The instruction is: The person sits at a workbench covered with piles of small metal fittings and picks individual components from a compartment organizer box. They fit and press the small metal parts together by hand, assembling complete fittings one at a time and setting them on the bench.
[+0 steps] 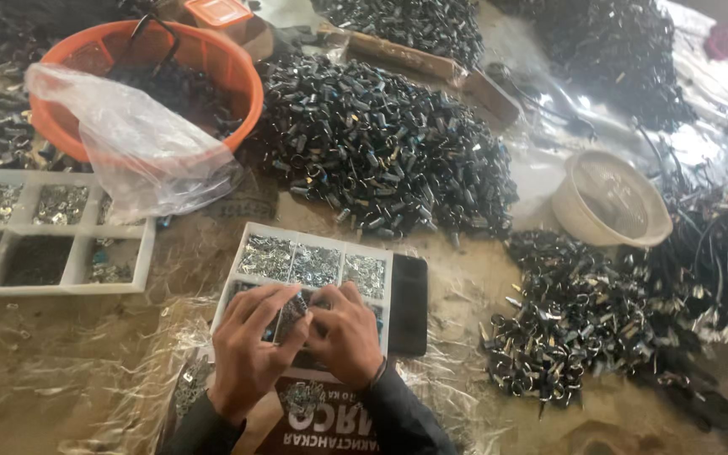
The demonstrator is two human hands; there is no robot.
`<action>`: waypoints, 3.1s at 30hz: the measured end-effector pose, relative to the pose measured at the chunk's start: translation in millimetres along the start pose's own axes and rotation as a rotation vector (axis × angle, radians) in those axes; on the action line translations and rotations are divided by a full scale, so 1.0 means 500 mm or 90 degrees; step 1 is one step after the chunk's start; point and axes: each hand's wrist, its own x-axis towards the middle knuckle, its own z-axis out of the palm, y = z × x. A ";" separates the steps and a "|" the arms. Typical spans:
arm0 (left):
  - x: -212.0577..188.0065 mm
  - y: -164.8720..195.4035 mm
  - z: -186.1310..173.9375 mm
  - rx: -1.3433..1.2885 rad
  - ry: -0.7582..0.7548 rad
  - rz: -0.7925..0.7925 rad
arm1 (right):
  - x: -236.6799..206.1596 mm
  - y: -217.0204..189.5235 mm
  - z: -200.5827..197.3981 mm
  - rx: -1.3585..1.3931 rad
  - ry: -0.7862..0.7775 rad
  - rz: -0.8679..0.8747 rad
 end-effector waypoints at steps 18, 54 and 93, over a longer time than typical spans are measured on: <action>-0.177 -0.019 -0.064 0.205 -0.054 0.258 | -0.009 0.001 -0.031 0.066 0.086 0.032; -0.405 -0.210 -0.004 0.105 -0.154 -0.181 | -0.197 0.545 -0.426 -0.456 0.013 0.447; -0.385 -0.063 -0.026 0.034 0.057 -0.107 | 0.218 0.158 -0.366 -0.384 0.264 -0.295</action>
